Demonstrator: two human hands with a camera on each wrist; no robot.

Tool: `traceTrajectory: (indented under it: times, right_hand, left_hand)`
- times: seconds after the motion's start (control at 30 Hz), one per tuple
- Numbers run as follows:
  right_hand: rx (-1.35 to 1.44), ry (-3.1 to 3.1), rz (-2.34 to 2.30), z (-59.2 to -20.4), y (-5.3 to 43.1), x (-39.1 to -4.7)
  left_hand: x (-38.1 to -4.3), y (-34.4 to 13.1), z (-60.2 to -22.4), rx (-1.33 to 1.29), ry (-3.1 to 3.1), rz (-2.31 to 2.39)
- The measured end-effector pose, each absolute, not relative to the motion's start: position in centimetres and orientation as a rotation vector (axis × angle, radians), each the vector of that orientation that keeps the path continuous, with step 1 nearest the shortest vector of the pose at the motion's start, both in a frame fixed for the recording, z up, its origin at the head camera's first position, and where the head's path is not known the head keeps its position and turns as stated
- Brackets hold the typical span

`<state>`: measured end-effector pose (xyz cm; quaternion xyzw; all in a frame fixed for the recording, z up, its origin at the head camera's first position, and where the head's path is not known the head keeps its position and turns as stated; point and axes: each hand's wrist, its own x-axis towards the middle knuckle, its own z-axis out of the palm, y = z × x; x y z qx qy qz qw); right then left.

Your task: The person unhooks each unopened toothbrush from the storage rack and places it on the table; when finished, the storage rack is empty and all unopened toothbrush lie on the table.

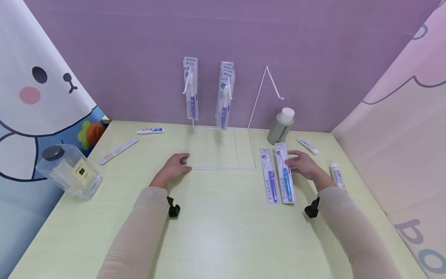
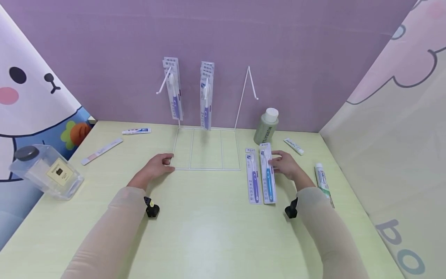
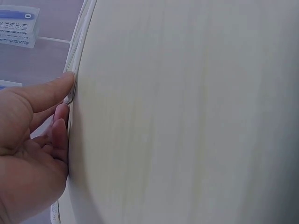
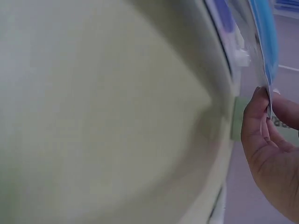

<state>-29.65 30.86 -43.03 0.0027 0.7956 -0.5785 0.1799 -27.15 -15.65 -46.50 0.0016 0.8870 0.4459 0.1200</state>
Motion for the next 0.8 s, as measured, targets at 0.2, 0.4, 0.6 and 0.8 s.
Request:
traceTrajectory:
  times: [0.2, 0.4, 0.6, 0.8]
  right_hand:
    - [0.056, 2.206, -1.635, -44.7, 30.9, -29.6]
    - [0.052, 2.282, -1.540, -45.0, 30.6, -30.0]
    - [0.071, 2.371, -1.442, -45.1, 30.4, -30.4]
    - [0.037, 2.481, -1.252, -44.8, 30.6, -30.4]
  left_hand:
    - [-27.0, -15.6, -46.5, -0.004, 2.588, 1.312]
    - [-26.9, -15.6, -46.3, -0.012, 2.584, 1.329]
    - [-26.7, -15.7, -46.1, -0.005, 2.583, 1.340]
    - [-26.7, -15.6, -46.3, 0.003, 2.570, 1.362]
